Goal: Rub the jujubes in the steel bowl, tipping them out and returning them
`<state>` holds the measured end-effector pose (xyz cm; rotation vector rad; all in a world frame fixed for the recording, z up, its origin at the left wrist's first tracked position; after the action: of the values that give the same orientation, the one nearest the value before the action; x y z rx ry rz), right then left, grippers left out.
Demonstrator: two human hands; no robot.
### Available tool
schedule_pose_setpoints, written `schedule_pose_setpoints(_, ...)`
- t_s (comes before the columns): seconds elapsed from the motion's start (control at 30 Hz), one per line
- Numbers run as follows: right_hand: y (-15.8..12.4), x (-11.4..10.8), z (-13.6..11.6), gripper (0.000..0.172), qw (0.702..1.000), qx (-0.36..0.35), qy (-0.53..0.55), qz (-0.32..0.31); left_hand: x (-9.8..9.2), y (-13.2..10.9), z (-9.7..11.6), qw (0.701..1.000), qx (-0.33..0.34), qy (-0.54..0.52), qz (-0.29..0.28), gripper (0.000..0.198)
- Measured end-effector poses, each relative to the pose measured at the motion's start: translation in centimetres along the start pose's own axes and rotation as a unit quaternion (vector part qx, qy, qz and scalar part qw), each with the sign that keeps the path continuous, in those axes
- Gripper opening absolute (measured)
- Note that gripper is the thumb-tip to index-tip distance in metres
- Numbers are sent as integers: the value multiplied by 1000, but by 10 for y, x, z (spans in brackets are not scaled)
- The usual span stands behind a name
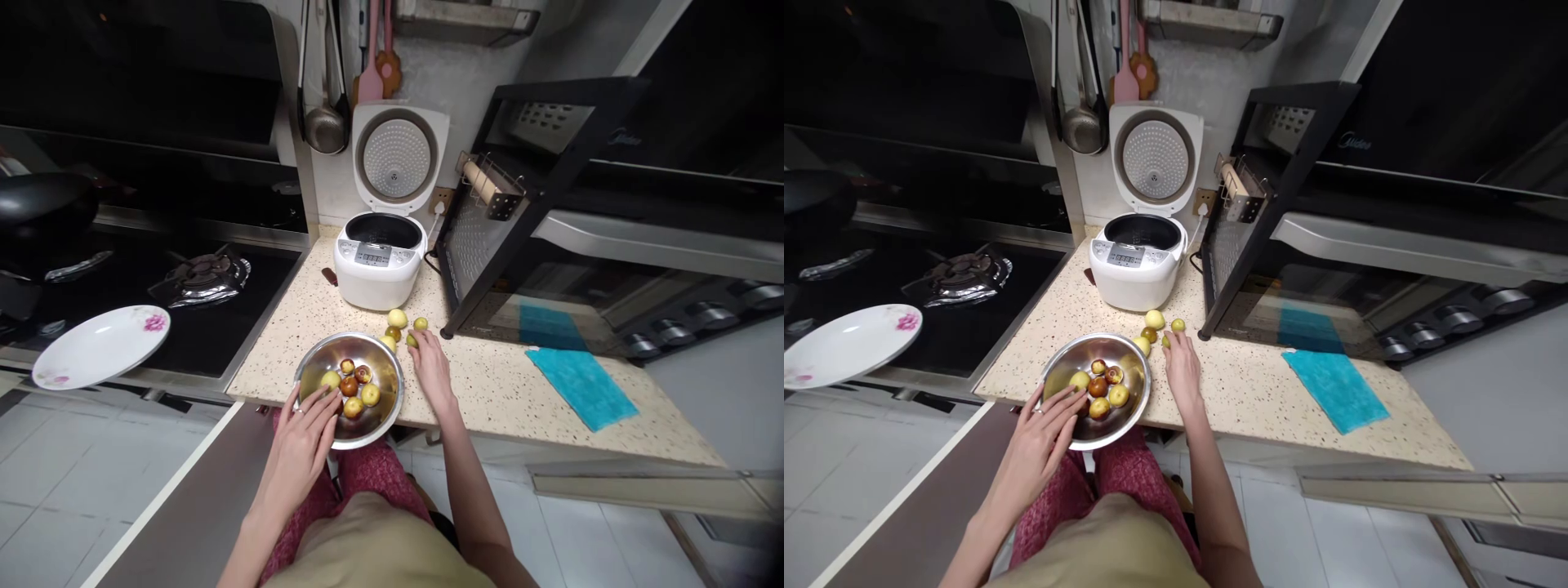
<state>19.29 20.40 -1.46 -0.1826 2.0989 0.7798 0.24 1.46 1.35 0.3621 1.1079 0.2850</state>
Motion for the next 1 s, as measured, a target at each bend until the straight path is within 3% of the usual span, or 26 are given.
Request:
schedule_pose_setpoints(0.2,-9,-11,-2,24,1000,10,18,21,-1,1,-1,1000,-15,-14,-5,42)
schedule_pose_setpoints(0.37,-19,-37,-36,27,989,-8,131,63,1,2,-1,999,-31,-16,-25,42)
schedule_pose_setpoints(0.43,-19,-37,-60,27,986,-41,160,35,0,3,-1,999,-34,-19,-25,42)
schedule_pose_setpoints(0.6,-21,-6,-103,30,976,-112,160,-96,-2,4,0,999,-37,-25,-28,43)
schedule_pose_setpoints(0.73,-24,8,-108,33,977,-127,110,-135,0,3,-1,998,-39,-18,-35,42)
schedule_pose_setpoints(1.0,-29,8,-106,28,978,-98,64,-171,2,2,-3,998,-38,-18,-36,41)
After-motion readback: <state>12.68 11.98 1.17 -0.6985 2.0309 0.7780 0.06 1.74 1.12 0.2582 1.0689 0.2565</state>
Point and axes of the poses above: each hand's wrist, its own y-axis towards the middle knuckle, its own x-axis out of the palm, z = x × y, the point moved 10 cm from there along y, towards the middle knuckle, and after that the axes turned 12 degrees about -x, right-handed, at the moved point
